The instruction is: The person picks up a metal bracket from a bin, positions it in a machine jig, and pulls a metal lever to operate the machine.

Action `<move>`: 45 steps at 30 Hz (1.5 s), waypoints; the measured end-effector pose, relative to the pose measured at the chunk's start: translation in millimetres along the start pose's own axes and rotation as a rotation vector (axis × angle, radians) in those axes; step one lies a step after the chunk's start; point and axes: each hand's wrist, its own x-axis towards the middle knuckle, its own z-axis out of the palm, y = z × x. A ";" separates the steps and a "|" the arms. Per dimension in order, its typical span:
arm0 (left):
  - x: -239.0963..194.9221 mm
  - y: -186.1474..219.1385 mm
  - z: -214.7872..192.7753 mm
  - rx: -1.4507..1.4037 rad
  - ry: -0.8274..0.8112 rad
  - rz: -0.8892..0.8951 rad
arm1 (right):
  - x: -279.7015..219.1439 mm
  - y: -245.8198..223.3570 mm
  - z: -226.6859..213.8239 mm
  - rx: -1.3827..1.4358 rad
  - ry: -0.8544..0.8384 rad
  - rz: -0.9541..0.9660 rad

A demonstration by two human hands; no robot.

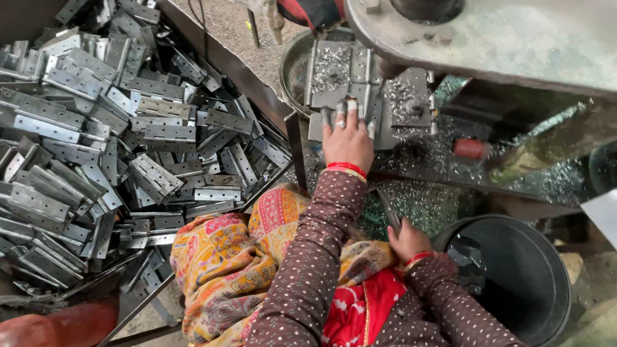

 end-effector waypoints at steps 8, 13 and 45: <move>-9.2 -12.0 19.6 -0.059 0.122 0.072 | 12.2 -9.8 -22.4 0.085 -0.163 0.045; 12.5 -9.5 30.0 -0.041 0.173 0.093 | 22.4 -2.4 -45.3 -0.073 -0.154 0.027; 23.0 -15.4 5.3 -0.042 0.013 0.098 | 19.1 -3.9 -34.3 -0.009 -0.137 0.046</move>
